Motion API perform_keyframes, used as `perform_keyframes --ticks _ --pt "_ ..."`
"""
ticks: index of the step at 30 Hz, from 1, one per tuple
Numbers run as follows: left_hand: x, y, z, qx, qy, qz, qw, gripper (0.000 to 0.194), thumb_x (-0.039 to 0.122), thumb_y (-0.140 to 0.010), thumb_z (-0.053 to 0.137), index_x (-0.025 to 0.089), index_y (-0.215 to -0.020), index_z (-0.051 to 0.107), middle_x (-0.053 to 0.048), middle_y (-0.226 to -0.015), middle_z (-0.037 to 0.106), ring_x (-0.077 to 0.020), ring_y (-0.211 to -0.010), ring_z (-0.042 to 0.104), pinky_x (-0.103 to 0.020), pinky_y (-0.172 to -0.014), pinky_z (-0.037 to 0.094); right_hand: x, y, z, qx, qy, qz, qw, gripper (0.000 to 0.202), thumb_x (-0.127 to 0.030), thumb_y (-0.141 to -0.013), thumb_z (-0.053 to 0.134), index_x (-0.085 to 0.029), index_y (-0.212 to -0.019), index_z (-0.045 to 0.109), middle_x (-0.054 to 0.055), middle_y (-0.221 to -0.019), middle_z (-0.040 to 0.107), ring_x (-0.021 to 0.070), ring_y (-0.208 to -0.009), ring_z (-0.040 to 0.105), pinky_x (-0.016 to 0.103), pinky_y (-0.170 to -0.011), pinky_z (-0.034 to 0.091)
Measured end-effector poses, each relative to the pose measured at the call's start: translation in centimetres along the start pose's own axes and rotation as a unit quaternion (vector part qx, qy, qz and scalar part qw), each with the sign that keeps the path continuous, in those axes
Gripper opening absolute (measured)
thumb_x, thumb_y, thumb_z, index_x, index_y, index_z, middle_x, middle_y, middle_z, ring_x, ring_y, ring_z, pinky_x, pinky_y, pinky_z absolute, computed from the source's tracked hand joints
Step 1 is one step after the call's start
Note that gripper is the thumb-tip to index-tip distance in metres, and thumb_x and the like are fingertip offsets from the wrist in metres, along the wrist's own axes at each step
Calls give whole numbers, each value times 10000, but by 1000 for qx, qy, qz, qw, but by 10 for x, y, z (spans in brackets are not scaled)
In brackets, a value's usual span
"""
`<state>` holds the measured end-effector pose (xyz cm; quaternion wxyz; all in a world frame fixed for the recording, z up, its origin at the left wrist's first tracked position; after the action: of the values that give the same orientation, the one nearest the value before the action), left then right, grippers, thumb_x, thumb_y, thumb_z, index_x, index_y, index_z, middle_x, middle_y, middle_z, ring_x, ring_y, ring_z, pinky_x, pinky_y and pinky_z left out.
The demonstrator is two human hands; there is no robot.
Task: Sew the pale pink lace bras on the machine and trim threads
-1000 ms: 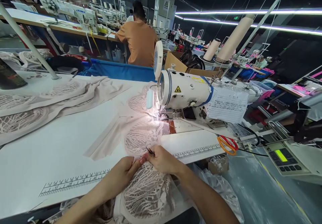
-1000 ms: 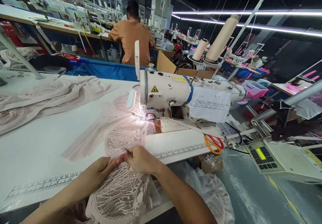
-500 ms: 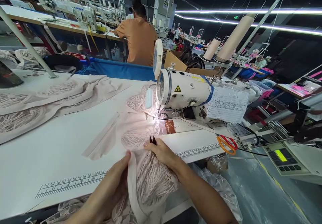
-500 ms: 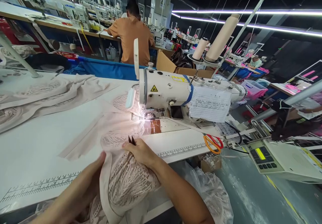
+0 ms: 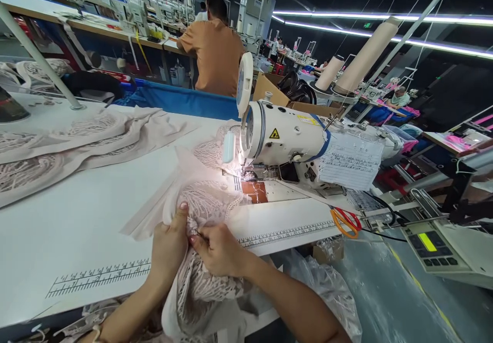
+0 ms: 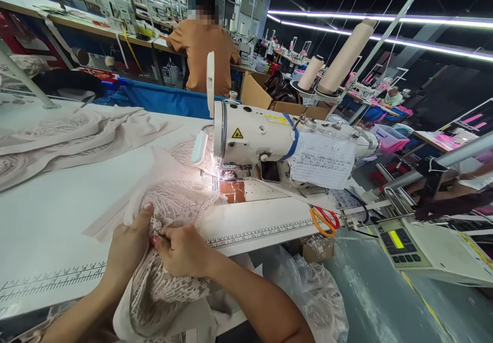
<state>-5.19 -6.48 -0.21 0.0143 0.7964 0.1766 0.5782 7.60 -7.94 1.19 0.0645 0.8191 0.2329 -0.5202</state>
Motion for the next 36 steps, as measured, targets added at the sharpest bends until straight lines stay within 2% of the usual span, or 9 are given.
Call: perform_keyframes --ticks 6,12,16,19,21,23,25,30,36 --pt "3 3 2 -94 107 -99 985 475 623 -730 710 208 -579 535 -11 -482 543 -185 -463 521 -284 -426 439 13 17 -18 37 -66 89 993 399 -298 -905 507 -226 -565 312 -74 -532 303 85 -527 300 249 -531 257" --pt "36 -40 1 -177 221 -49 958 567 295 -669 834 172 -1180 622 -19 -783 739 -176 -594 679 -248 -536 567 24 22 -30 -4 -87 235 968 347 -273 -879 551 -219 -597 357 -79 -545 325 81 -529 319 238 -512 231" --pt "45 -84 -48 -19 59 77 995 729 237 -876 651 232 -1513 298 -6 -1182 679 -178 -840 716 -385 -847 608 18 30 -48 8 31 202 979 409 -352 -905 601 -222 -610 350 -70 -548 353 95 -536 344 239 -511 242" --pt "55 -82 -67 133 -150 233 952 481 257 -907 620 209 -1362 473 -45 -1338 563 -300 -1119 631 -551 -1028 520 9 34 -65 8 129 170 977 353 -261 -925 592 -212 -621 419 -56 -555 419 100 -517 353 244 -506 238" --pt "65 -62 -36 34 -243 403 881 242 226 -967 515 188 -1193 592 -62 -1296 587 -305 -1221 573 -530 -1073 491 0 30 -76 -52 178 157 970 307 -190 -924 585 -196 -625 513 -40 -562 485 101 -498 385 245 -501 241" --pt "63 -25 18 -218 -273 567 746 268 189 -998 422 188 -1164 633 -66 -1233 656 -258 -1237 586 -475 -1097 478 -12 22 -89 -130 223 122 958 260 -161 -889 644 -184 -634 598 -27 -589 550 107 -516 443 244 -515 256" --pt "57 3 58 -336 -276 627 647 337 154 -983 430 171 -1275 596 -114 -1320 639 -246 -1293 560 -473 -1150 421 -21 14 -108 -190 281 86 937 175 -150 -830 728 -188 -670 668 -19 -643 617 124 -576 512 248 -556 281" --pt "54 10 100 -288 -300 609 676 434 212 -888 596 72 -1298 576 -209 -1369 580 -339 -1294 518 -498 -1105 438 2 2 -155 -118 490 119 856 187 -97 -846 660 -179 -680 683 51 -702 672 184 -649 564 286 -603 304" --pt "63 -21 99 -316 -212 552 741 322 243 -1043 376 165 -1097 684 -87 -1100 722 -212 -1038 654 -366 -944 538 57 -16 -145 130 409 117 896 165 -200 -940 514 -200 -818 625 19 -764 670 164 -679 572 249 -632 363"
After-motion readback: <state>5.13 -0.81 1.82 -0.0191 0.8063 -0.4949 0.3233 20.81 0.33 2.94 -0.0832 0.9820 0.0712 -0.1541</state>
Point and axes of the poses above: each hand's wrist, its own y-axis away from the middle knuckle, its own z-axis out of the palm, x = y × z, the point moved 5 cm from there along -y, towards the middle knuckle
